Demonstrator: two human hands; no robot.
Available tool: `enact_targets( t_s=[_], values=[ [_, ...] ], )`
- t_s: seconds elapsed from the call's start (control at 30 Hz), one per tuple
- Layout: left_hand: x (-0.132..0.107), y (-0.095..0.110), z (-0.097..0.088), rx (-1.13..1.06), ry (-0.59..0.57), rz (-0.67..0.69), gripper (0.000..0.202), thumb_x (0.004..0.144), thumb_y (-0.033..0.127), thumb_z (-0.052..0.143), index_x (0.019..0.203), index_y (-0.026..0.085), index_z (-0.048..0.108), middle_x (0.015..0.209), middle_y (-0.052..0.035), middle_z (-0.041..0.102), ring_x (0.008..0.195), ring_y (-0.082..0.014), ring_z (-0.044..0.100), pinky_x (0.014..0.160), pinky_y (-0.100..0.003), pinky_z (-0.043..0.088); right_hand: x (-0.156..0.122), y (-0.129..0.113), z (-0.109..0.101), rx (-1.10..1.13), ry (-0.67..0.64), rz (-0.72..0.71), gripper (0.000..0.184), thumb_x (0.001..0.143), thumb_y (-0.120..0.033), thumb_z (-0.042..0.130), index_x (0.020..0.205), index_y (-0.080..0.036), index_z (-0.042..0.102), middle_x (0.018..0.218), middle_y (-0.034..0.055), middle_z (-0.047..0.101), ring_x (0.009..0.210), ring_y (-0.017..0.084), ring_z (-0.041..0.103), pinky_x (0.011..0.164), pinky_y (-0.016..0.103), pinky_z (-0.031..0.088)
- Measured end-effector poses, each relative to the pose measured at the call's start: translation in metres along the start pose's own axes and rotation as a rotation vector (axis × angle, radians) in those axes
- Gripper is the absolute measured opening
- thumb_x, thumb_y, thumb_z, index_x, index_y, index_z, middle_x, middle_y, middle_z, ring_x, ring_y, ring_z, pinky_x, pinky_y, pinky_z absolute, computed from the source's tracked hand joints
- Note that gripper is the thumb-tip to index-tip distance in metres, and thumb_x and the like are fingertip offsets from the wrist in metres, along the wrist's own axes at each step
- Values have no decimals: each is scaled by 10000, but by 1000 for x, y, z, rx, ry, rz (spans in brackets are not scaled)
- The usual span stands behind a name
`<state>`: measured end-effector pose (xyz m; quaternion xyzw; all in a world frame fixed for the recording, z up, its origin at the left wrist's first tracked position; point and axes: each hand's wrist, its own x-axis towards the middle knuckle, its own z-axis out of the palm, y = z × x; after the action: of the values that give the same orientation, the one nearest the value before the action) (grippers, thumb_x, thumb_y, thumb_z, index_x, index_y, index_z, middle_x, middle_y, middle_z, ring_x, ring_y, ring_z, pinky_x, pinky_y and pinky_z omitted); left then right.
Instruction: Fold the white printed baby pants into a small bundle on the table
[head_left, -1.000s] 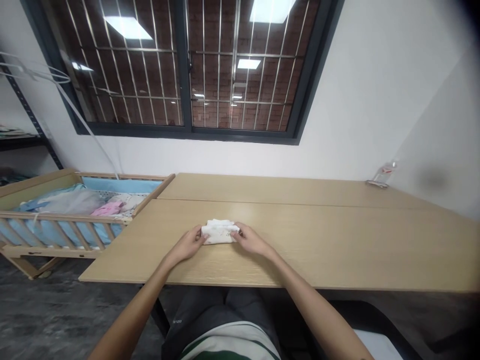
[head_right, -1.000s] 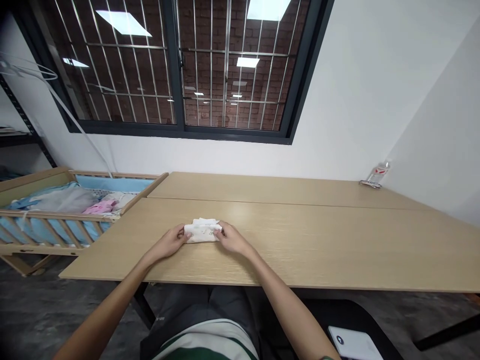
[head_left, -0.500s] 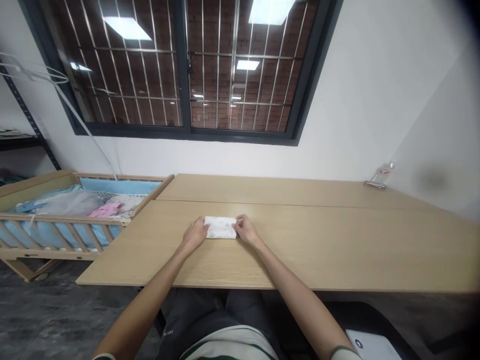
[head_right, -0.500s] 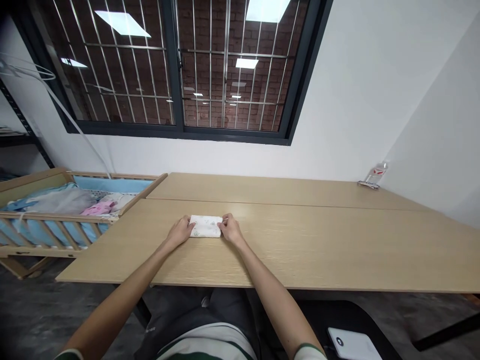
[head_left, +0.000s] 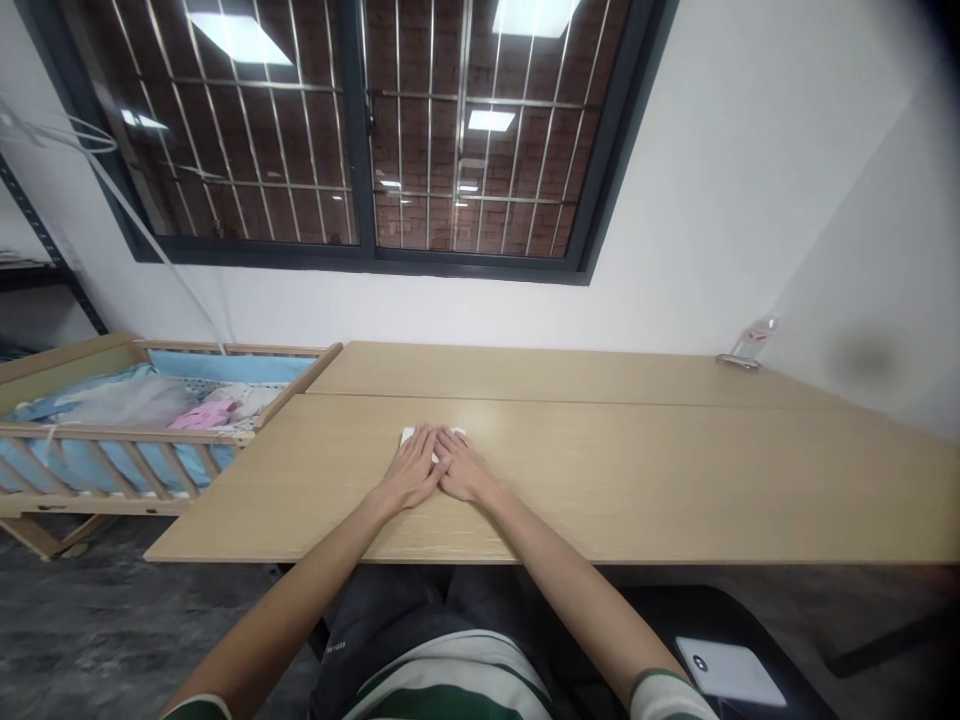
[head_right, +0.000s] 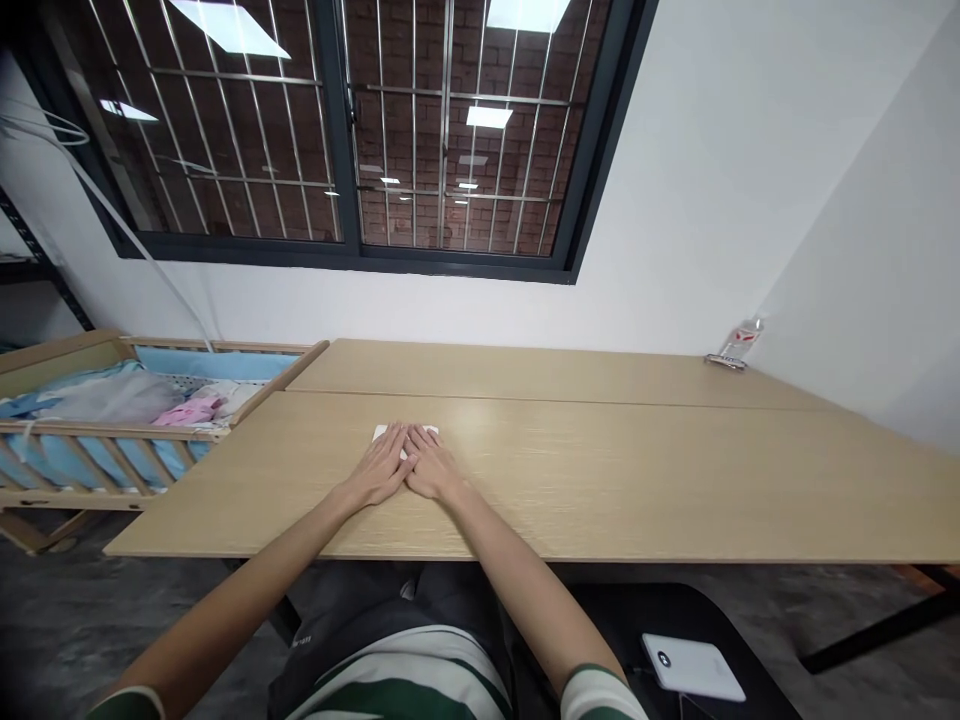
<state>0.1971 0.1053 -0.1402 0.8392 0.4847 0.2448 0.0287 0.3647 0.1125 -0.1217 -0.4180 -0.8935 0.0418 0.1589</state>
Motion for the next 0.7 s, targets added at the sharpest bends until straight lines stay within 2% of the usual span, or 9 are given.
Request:
enact_targets(
  t_s=[0.13,0.33,0.43,0.5,0.6,0.7],
  values=[
    [-2,-11,7,7,-23,-60,774,1010,609,224,1571,77,251,1642,-191,273,1552,-266,173,1262,-444,155,-1,5,-2,4,-1,56,676,983,-421,391,1569,-88,333,1633,172,308,1539,295,217,1255,464,137],
    [-6,-20,11,15,-1,-198,868,984,658,255,1563,13,201,1640,-269,206,1550,-351,125,1239,-506,186,-12,16,-7,71,7,125,831,993,-640,328,1576,-49,290,1640,206,267,1542,311,206,1257,456,148],
    [-9,-21,5,7,23,-206,875,980,648,291,1559,0,182,1641,-285,183,1551,-375,99,1233,-539,179,-18,21,-10,125,-9,129,881,984,-702,272,1592,-64,247,1659,199,213,1553,304,171,1258,456,153],
    [-11,-21,-6,-4,34,-153,835,981,615,341,1561,31,201,1651,-255,194,1552,-356,126,1233,-520,194,-21,23,-12,148,3,120,883,983,-700,288,1589,-60,243,1664,209,188,1556,308,149,1256,461,155],
    [-14,-25,-23,-27,45,-56,690,985,535,406,1542,140,308,1627,-160,335,1510,-283,291,1223,-449,245,-24,23,-15,160,114,76,805,975,-662,396,1545,-96,351,1652,204,240,1545,321,181,1246,479,177],
    [-18,-30,-30,-47,31,-36,623,941,518,509,1461,181,449,1517,-128,509,1418,-278,434,1200,-442,285,-26,23,-17,197,220,18,649,955,-570,517,1458,-162,474,1576,173,397,1466,310,346,1210,479,257]
  ],
)
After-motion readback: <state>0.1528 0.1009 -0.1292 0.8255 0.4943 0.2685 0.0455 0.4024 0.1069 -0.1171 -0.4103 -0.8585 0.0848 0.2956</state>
